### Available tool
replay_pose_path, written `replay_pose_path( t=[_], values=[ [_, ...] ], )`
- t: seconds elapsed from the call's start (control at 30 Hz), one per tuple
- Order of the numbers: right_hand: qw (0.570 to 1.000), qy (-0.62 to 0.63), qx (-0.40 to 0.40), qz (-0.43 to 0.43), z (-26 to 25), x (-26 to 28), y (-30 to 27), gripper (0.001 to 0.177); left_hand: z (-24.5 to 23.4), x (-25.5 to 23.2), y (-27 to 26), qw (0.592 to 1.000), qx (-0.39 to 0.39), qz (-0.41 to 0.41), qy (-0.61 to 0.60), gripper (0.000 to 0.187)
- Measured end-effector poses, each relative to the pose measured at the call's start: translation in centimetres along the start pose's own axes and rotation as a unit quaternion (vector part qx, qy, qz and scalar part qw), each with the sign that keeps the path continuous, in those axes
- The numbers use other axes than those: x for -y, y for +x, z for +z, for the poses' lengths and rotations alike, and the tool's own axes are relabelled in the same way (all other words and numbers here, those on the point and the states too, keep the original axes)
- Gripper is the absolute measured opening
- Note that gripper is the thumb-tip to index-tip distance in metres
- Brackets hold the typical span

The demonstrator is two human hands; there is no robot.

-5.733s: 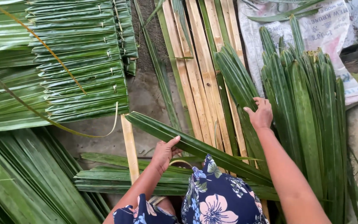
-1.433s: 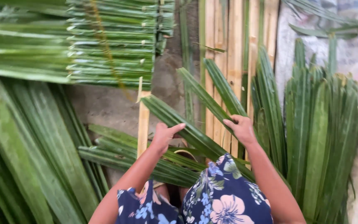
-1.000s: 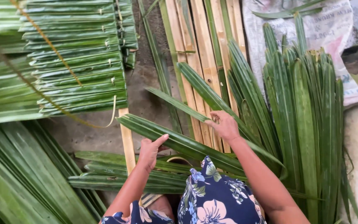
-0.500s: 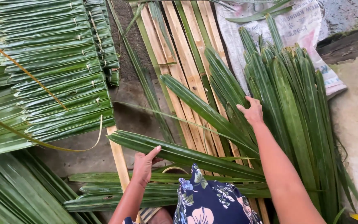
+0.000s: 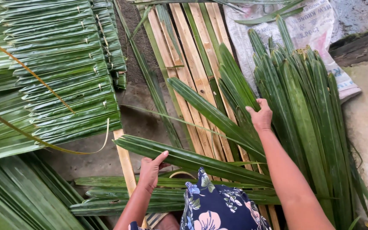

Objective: Weave palm leaves onto a wooden frame to create a thatched panel

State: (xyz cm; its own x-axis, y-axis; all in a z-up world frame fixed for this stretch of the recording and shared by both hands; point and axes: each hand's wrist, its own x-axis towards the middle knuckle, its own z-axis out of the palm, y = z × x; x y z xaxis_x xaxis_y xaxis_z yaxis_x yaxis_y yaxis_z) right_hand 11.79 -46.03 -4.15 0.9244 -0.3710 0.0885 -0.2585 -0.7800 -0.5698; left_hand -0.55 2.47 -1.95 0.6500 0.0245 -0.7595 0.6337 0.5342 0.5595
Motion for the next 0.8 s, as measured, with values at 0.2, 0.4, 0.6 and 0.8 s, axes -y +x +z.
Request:
replay_pose_path(
  t=[0.2, 0.4, 0.6, 0.8],
  values=[
    [0.951, 0.237, 0.187, 0.074, -1.9, 3.0, 0.6, 0.025, 0.8, -0.4, 0.4, 1.000, 0.016, 0.008, 0.000, 0.036],
    [0.896, 0.274, 0.339, 0.083, -1.1, 16.6, -7.9, 0.028, 0.8, 0.0, 1.2, 0.998, 0.025, 0.036, -0.045, 0.037],
    [0.862, 0.294, 0.400, 0.102, -0.1, 22.7, -13.9, 0.026, -1.2, 5.2, 5.6, 0.994, 0.050, 0.066, -0.069, 0.031],
    [0.858, 0.267, 0.432, 0.071, -0.3, 23.6, -15.0, 0.022, 0.5, 0.7, 1.7, 0.990, 0.073, 0.080, -0.087, 0.029]
  ],
)
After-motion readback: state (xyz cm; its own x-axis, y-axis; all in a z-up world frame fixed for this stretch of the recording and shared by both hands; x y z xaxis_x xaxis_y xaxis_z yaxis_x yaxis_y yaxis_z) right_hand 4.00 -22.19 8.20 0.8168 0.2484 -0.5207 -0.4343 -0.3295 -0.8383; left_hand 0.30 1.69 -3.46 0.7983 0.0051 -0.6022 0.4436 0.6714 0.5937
